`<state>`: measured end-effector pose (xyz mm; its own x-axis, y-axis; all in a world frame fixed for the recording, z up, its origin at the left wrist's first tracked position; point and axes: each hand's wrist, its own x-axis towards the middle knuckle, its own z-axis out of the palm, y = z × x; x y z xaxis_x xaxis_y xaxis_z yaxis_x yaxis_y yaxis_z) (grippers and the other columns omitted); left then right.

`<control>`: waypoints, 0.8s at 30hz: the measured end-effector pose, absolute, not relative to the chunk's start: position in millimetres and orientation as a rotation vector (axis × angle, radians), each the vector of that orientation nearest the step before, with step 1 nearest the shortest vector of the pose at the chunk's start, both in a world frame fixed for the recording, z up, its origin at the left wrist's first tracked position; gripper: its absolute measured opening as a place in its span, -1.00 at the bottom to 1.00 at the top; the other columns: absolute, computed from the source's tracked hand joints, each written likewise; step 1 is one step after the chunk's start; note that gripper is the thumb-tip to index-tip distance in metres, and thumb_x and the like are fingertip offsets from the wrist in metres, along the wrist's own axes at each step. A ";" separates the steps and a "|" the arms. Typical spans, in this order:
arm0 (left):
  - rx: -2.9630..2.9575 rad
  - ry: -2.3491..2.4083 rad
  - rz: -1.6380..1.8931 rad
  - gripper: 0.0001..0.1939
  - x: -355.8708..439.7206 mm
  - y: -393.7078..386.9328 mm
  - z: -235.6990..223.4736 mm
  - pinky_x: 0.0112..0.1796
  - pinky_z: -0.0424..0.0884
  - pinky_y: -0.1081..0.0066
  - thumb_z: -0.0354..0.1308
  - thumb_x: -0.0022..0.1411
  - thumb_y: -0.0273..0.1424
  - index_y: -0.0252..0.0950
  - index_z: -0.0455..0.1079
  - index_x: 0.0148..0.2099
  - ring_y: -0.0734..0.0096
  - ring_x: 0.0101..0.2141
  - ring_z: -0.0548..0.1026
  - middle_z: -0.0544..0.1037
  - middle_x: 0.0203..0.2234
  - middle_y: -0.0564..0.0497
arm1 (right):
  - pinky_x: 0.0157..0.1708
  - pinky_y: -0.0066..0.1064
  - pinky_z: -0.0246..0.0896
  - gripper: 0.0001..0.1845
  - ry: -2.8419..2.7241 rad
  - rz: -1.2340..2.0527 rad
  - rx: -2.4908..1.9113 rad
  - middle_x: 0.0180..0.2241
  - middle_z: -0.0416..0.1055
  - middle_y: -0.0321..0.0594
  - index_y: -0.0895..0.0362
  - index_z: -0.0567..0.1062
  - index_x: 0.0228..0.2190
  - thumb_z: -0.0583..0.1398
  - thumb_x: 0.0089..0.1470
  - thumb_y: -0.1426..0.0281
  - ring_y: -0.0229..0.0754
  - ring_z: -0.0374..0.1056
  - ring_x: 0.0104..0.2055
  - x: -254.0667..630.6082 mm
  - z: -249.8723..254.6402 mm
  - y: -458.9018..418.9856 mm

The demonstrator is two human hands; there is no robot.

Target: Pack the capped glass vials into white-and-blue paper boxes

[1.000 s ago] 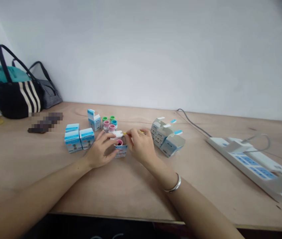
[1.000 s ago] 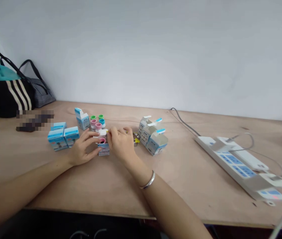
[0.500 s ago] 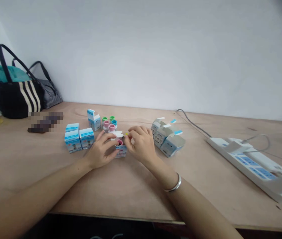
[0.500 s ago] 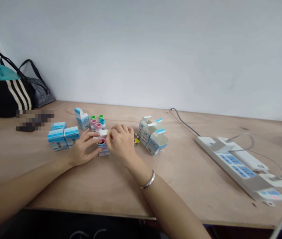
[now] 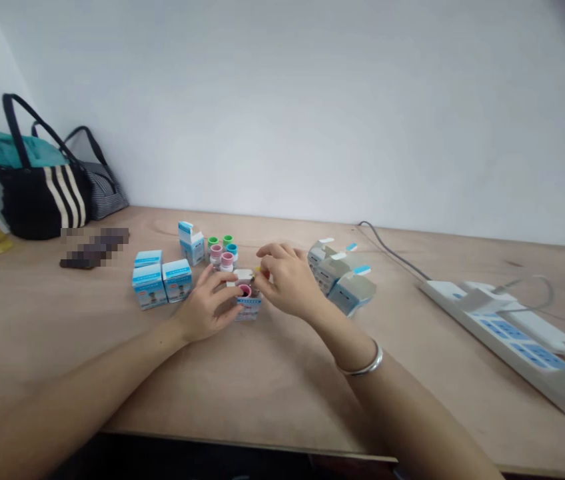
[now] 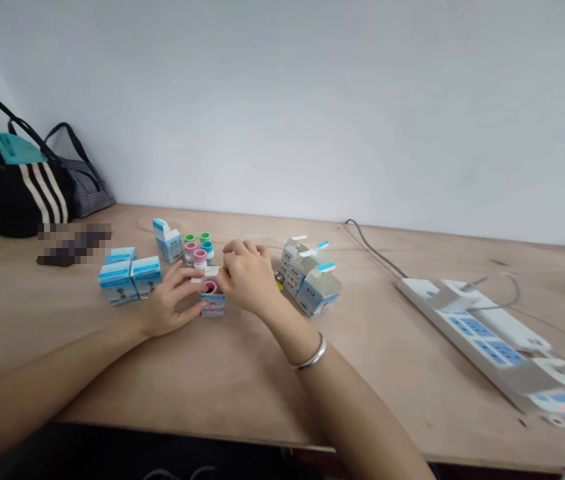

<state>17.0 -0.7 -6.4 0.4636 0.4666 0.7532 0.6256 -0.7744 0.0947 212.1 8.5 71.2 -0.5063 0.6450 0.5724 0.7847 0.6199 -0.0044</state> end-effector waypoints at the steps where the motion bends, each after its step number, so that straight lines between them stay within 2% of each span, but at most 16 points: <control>1: -2.517 -0.954 -1.200 -0.74 16.9 -0.7 -6.1 0.16 0.11 -0.01 0.13 0.17 -0.36 -0.19 0.37 -0.06 0.26 -0.04 0.41 0.42 -0.09 -0.09 | -0.12 -0.14 0.03 -0.82 -2.344 -0.335 -1.109 -0.15 0.42 -0.11 0.14 0.35 -0.61 0.14 -0.01 0.45 -0.03 0.25 -0.12 212.7 73.8 10.0; 4: -2.520 -0.969 -1.199 -0.75 16.9 -1.5 -4.5 0.15 0.12 -0.02 0.13 0.17 -0.35 -0.18 0.37 -0.07 0.25 -0.05 0.41 0.42 -0.10 -0.08 | -0.09 -0.12 0.04 -0.83 -2.413 -0.294 -1.046 -0.14 0.40 -0.09 0.14 0.36 -0.59 0.13 0.01 0.45 -0.04 0.25 -0.11 215.0 79.5 12.6; 9: -2.536 -1.005 -1.232 -0.71 18.7 -4.0 0.3 0.08 0.26 0.09 0.16 0.15 -0.35 -0.19 0.36 -0.05 0.23 -0.05 0.40 0.40 -0.10 -0.08 | -0.04 -0.14 0.03 -0.85 -2.504 -0.248 -0.841 -0.10 0.38 -0.12 0.12 0.39 -0.53 0.12 0.05 0.45 -0.07 0.25 -0.08 222.3 82.2 11.8; 14: -2.526 -0.971 -1.236 -0.71 20.0 -4.1 0.7 0.08 0.24 0.09 0.14 0.16 -0.35 -0.19 0.36 -0.04 0.22 -0.05 0.39 0.40 -0.10 -0.08 | -0.06 -0.12 0.03 -0.85 -2.501 -0.294 -0.920 -0.13 0.40 -0.11 0.14 0.42 -0.52 0.14 0.06 0.42 -0.06 0.27 -0.10 224.9 82.7 10.1; 17: -2.537 -0.978 -1.228 -0.69 19.9 -4.2 -0.1 0.08 0.24 0.08 0.14 0.16 -0.36 -0.20 0.35 -0.02 0.20 -0.03 0.38 0.40 -0.10 -0.09 | -0.14 -0.20 0.10 -0.80 -2.495 -0.195 -1.019 -0.22 0.42 -0.14 0.13 0.42 -0.56 0.18 0.05 0.34 -0.10 0.30 -0.17 222.3 81.7 12.6; 20: -2.577 -0.984 -1.212 -0.65 19.4 -4.8 0.0 0.08 0.25 0.08 0.14 0.16 -0.37 -0.20 0.30 0.02 0.20 -0.02 0.38 0.40 -0.08 -0.10 | -0.33 -0.36 0.14 -0.73 -2.374 -0.008 -1.138 -0.40 0.41 -0.19 0.14 0.38 -0.57 0.22 0.01 0.23 -0.19 0.31 -0.34 222.7 77.6 17.4; 24: -2.602 -1.017 -1.311 -0.50 19.5 -4.4 -2.7 0.08 0.28 0.11 0.17 0.14 -0.36 -0.22 0.16 0.11 0.18 0.04 0.34 0.37 -0.02 -0.13 | -0.47 -0.44 0.14 -0.71 -2.125 0.274 -1.129 -0.51 0.39 -0.28 0.14 0.38 -0.50 0.13 0.09 0.18 -0.27 0.26 -0.48 230.5 65.0 22.4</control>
